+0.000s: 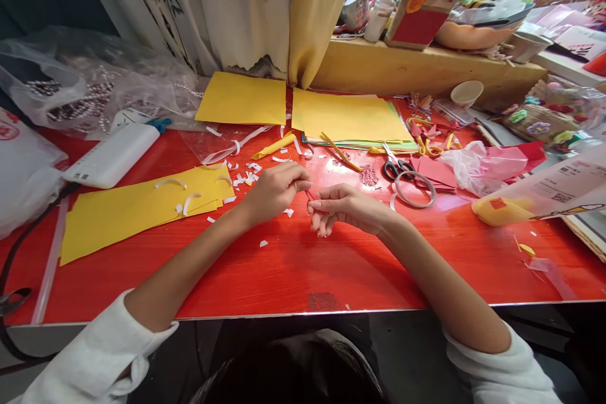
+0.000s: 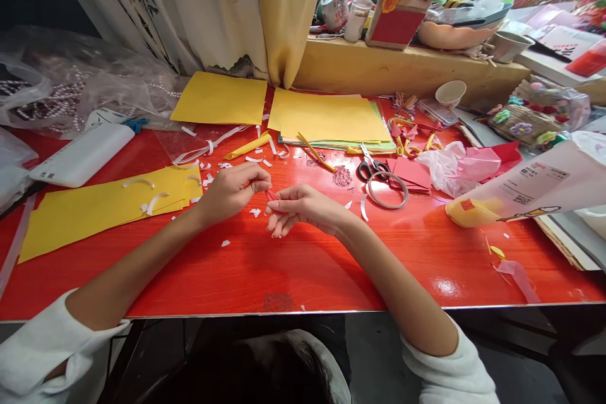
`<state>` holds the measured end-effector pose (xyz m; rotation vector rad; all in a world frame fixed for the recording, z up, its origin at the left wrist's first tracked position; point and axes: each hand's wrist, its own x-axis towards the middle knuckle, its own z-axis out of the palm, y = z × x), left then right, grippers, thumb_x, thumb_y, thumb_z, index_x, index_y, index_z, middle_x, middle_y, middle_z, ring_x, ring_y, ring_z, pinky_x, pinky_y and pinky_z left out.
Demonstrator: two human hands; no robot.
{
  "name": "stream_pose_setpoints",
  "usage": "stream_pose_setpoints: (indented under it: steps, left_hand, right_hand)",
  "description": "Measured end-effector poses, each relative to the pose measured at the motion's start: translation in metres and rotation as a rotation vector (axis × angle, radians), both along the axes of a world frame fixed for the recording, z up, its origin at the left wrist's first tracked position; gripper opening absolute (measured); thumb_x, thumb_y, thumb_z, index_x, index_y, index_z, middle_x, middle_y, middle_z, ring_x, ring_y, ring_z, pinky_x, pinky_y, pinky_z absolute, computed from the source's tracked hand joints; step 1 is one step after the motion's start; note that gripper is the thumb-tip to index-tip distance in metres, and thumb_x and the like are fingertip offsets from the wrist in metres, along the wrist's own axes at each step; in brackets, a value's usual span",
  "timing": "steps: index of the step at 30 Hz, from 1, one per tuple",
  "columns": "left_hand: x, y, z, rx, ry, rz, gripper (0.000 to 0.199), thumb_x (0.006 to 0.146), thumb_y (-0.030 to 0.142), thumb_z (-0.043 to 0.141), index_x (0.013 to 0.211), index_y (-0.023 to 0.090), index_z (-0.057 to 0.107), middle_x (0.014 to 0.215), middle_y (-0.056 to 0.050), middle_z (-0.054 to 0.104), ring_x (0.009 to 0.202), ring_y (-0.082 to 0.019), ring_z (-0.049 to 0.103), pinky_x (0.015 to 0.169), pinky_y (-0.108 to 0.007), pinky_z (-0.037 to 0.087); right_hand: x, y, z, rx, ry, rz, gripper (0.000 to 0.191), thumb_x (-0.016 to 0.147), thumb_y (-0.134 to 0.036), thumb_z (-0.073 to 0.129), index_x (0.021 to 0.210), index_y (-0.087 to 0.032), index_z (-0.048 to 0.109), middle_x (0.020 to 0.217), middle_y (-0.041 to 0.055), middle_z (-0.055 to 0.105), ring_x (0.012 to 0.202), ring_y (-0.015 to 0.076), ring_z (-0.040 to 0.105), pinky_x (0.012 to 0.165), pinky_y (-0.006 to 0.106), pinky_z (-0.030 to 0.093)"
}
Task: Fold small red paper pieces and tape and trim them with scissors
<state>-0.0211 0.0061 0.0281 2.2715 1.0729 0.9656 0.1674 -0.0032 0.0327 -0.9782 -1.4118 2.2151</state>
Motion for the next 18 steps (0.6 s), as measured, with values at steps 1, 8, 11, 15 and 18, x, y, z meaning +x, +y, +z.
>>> stream_pose_setpoints:
  steps: [1,8,11,15,18]
  left_hand:
    - [-0.0011,0.0013,0.0006,-0.056,0.014,0.009,0.017,0.085,0.023,0.048,0.072,0.016,0.055,0.073,-0.001,0.058,0.069,-0.011,0.051,0.067,-0.023,0.038]
    - [-0.0070,0.0080,-0.0032,-0.364,0.018,-0.024,0.033,0.085,0.044,0.044,0.073,0.017,0.057,0.071,0.000,0.056,0.070,-0.013,0.051,0.066,-0.025,0.038]
    - [-0.0048,0.0056,-0.0056,-0.369,-0.043,-0.010,0.032,0.084,0.044,0.047,0.068,0.016,0.054,0.066,0.001,0.053,0.066,-0.012,0.049,0.063,-0.024,0.038]
    - [-0.0043,0.0037,-0.0063,-0.360,-0.071,-0.046,0.031,0.084,0.042,0.047,0.068,0.016,0.055,0.065,0.001,0.053,0.064,-0.011,0.049,0.062,-0.024,0.037]
    - [-0.0053,0.0042,-0.0067,-0.380,-0.092,-0.068,0.032,0.083,0.042,0.048,0.067,0.016,0.055,0.064,0.000,0.054,0.063,-0.011,0.049,0.062,-0.024,0.037]
  right_hand:
    - [0.0002,0.0002,0.0004,-0.008,-0.007,-0.010,0.021,0.081,-0.029,0.064,0.081,-0.009,0.061,0.069,0.0084,0.070,0.058,0.0126,0.067,0.055,0.020,0.053]
    - [-0.0019,-0.0002,-0.0021,0.013,-0.043,-0.056,0.020,0.080,-0.028,0.064,0.080,-0.009,0.062,0.072,0.0088,0.070,0.059,0.0129,0.067,0.058,0.021,0.054]
    - [-0.0033,-0.0014,-0.0034,0.088,-0.075,-0.030,0.025,0.083,-0.035,0.061,0.079,-0.010,0.062,0.073,0.0087,0.070,0.064,0.0146,0.068,0.061,0.024,0.055]
    - [-0.0046,-0.0022,-0.0039,0.102,-0.064,-0.024,0.030,0.081,-0.039,0.062,0.073,-0.010,0.059,0.068,0.0077,0.069,0.059,0.0136,0.067,0.056,0.022,0.053]
    - [-0.0050,-0.0026,-0.0023,0.075,-0.087,-0.036,0.033,0.077,-0.041,0.066,0.072,-0.010,0.058,0.062,0.0058,0.067,0.050,0.0115,0.063,0.048,0.020,0.050]
